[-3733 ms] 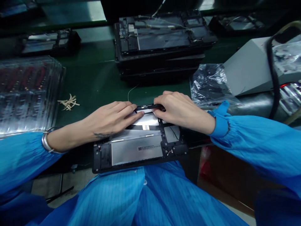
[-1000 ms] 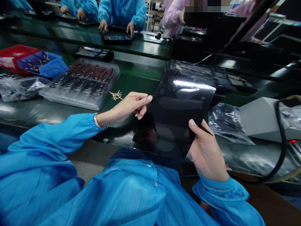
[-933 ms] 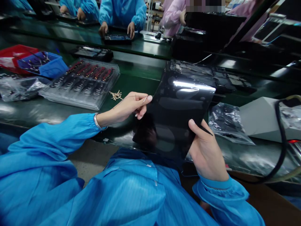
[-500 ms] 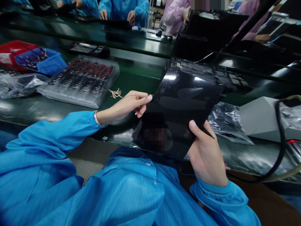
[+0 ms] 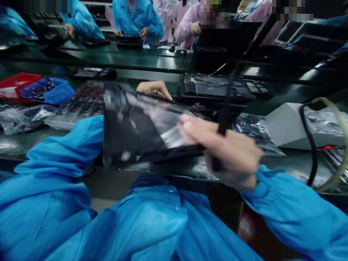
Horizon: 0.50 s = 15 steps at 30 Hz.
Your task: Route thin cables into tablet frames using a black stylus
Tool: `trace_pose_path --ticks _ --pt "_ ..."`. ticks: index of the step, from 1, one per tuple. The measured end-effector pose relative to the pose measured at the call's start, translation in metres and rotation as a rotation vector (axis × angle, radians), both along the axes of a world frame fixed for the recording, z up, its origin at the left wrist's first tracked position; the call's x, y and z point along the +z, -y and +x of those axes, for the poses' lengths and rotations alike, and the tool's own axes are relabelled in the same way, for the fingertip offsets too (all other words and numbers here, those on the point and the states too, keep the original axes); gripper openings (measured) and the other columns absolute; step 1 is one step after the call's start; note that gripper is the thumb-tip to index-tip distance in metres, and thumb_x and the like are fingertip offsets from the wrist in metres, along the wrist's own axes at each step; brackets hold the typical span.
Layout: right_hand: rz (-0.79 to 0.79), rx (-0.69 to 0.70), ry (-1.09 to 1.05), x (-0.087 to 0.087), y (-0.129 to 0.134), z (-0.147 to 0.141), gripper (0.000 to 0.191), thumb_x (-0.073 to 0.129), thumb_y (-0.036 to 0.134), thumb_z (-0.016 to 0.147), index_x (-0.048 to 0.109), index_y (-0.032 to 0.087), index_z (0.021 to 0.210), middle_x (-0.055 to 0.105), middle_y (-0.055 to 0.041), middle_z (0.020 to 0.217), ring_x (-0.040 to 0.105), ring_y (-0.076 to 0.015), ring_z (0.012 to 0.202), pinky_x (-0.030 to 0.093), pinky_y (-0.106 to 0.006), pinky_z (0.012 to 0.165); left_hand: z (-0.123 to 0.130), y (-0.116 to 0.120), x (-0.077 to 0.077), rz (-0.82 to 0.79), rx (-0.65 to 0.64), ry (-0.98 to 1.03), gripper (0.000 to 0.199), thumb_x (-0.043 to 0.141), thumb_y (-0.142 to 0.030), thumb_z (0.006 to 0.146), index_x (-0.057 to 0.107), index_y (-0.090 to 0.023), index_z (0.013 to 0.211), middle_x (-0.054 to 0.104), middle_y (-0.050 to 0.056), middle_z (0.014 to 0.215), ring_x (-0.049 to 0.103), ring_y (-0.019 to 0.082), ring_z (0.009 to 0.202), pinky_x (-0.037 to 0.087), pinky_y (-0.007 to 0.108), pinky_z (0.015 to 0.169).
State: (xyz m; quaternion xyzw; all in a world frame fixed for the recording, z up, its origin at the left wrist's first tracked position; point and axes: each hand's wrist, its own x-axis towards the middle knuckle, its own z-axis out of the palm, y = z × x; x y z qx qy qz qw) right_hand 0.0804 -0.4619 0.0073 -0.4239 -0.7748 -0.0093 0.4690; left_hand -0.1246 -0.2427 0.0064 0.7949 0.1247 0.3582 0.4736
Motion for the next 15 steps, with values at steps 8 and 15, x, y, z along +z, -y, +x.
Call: trace_pose_path --ticks 8,15 --pt "0.354 0.055 0.670 -0.072 -0.015 0.028 0.037 0.056 0.003 0.100 0.065 0.006 0.135 0.063 -0.0211 0.143 0.061 -0.0304 0.136 0.051 -0.047 0.118 -0.040 -0.029 -0.049 0.155 0.279 -0.484 0.046 0.059 -0.032 0.093 0.065 -0.011 0.134 0.077 0.014 0.114 0.075 0.022 0.100 0.058 0.033 0.092" --pt "0.007 0.097 0.487 -0.093 -0.018 0.041 0.042 0.050 0.014 0.105 0.067 0.030 0.141 0.060 -0.0024 0.149 0.061 -0.0240 0.137 0.051 -0.044 0.120 -0.072 0.001 -0.062 0.267 0.325 -0.789 0.056 0.039 -0.055 0.102 0.073 -0.015 0.121 0.068 0.015 0.123 0.060 0.031 0.120 0.043 0.048 0.113"
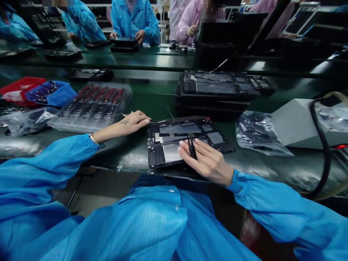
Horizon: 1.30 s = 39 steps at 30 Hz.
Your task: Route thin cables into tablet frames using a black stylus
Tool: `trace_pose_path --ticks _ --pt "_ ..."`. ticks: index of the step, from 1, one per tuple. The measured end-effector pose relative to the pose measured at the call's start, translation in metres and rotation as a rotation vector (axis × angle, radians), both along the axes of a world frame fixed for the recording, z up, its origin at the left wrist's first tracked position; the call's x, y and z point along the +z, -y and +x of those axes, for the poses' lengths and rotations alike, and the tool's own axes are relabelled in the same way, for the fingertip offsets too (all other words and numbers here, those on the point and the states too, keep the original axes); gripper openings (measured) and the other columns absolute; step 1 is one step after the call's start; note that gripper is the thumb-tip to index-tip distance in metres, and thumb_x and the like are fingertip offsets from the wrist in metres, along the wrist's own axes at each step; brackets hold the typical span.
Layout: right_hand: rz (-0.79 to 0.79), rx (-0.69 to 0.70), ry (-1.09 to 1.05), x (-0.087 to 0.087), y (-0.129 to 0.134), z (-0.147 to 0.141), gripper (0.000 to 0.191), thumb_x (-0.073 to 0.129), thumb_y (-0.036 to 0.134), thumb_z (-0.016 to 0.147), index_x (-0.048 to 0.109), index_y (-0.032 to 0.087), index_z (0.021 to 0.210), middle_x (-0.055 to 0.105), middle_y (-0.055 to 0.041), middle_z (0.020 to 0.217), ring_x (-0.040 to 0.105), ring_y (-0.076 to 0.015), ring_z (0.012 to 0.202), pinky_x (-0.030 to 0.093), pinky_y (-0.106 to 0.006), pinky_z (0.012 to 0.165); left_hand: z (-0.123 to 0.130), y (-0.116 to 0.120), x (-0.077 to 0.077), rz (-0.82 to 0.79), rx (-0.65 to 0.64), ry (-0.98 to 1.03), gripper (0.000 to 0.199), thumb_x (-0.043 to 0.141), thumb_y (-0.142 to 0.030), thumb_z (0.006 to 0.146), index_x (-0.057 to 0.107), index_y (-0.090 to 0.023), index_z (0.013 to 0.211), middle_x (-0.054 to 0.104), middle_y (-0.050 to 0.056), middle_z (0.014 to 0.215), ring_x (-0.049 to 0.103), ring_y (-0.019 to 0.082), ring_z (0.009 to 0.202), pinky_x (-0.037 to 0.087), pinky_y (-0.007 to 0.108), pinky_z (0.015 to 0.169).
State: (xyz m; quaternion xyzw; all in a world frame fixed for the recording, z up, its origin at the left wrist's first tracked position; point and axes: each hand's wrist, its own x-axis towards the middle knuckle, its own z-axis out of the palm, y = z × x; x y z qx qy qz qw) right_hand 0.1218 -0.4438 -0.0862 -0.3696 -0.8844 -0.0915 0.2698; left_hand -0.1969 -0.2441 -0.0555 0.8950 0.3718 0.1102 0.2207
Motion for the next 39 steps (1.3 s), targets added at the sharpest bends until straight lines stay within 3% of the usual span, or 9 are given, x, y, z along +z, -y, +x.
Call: trace_pose_path --ticks 6,11,14,18,22,26,31,37,39 --pt "-0.067 0.016 0.062 0.000 -0.013 -0.002 0.050 0.047 0.011 0.107 0.054 0.026 0.154 0.053 -0.0078 0.157 0.050 -0.0257 0.147 0.045 -0.050 0.124 0.004 0.025 -0.014 -0.097 0.073 -0.032 0.063 0.039 -0.058 0.098 0.056 -0.016 0.142 0.048 0.018 0.154 0.041 0.038 0.145 0.029 0.060 0.124" --pt "-0.048 0.092 0.147 -0.006 -0.019 0.001 0.065 0.060 0.022 0.104 0.036 0.019 0.164 0.057 -0.0213 0.151 0.055 -0.0338 0.143 0.050 -0.057 0.117 0.011 0.048 -0.004 -0.216 0.208 0.020 0.060 0.052 -0.054 0.094 0.049 -0.015 0.139 0.041 0.021 0.160 0.039 0.043 0.148 0.032 0.065 0.122" --pt "-0.022 0.067 0.140 -0.008 -0.014 -0.001 0.074 0.061 0.015 0.102 0.028 0.023 0.168 0.057 -0.0199 0.152 0.053 -0.0331 0.145 0.048 -0.058 0.118 0.017 0.071 0.008 -0.473 0.212 0.226 0.063 0.062 -0.047 0.093 0.035 -0.016 0.141 0.058 0.021 0.144 0.060 0.032 0.133 0.051 0.051 0.111" --pt "-0.021 0.067 0.054 0.000 -0.004 -0.015 0.077 0.061 0.010 0.101 0.026 0.025 0.168 0.053 -0.0165 0.156 0.051 -0.0298 0.147 0.045 -0.056 0.122 0.015 0.101 0.021 -0.926 0.298 0.725 0.076 0.074 -0.031 0.087 0.025 -0.025 0.144 0.068 0.013 0.127 0.074 0.019 0.088 0.065 0.037 0.073" --pt "-0.001 0.139 -0.093 0.017 0.004 -0.031 0.075 0.068 0.019 0.099 0.034 0.027 0.166 0.051 -0.0109 0.157 0.048 -0.0309 0.148 0.042 -0.054 0.125 -0.016 0.113 0.036 -0.799 0.502 0.893 0.078 0.080 -0.024 0.075 0.044 -0.026 0.144 0.073 0.002 0.108 0.068 0.011 0.068 0.056 0.021 0.055" --pt "0.017 0.168 -0.191 0.026 -0.001 -0.029 0.069 0.074 0.025 0.095 0.047 0.036 0.158 0.056 -0.0030 0.151 0.056 -0.0307 0.140 0.047 -0.054 0.123 -0.065 0.108 0.062 -0.529 0.716 0.946 0.055 0.078 -0.024 0.071 0.064 -0.027 0.124 0.076 -0.001 0.109 0.071 0.014 0.080 0.055 0.021 0.056" --pt "-0.093 0.094 -0.314 0.020 -0.028 -0.019 0.054 0.073 0.021 0.094 0.062 0.040 0.144 0.060 0.0016 0.148 0.057 -0.0318 0.140 0.048 -0.058 0.121 -0.105 0.036 0.099 -0.130 0.590 0.827 0.031 0.067 -0.028 0.083 0.070 -0.029 0.114 0.075 -0.005 0.114 0.070 0.024 0.110 0.060 0.033 0.070" --pt "-0.099 0.038 -0.285 0.002 -0.050 -0.011 0.068 0.067 0.014 0.097 0.047 0.036 0.158 0.058 -0.0043 0.153 0.052 -0.0303 0.146 0.052 -0.053 0.117 -0.076 -0.149 0.103 -0.052 0.606 0.785 0.063 0.078 -0.060 0.077 0.061 -0.037 0.134 0.076 -0.002 0.102 0.066 0.025 0.115 0.059 0.042 0.085" --pt "-0.139 -0.002 -0.267 -0.003 -0.052 -0.009 0.063 0.065 0.015 0.099 0.048 0.034 0.157 0.059 -0.0052 0.153 0.052 -0.0299 0.146 0.053 -0.053 0.116 -0.047 -0.201 0.095 -0.046 0.587 0.636 0.055 0.055 -0.056 0.099 0.050 -0.030 0.147 0.074 0.002 0.114 0.066 0.025 0.121 0.057 0.042 0.087"
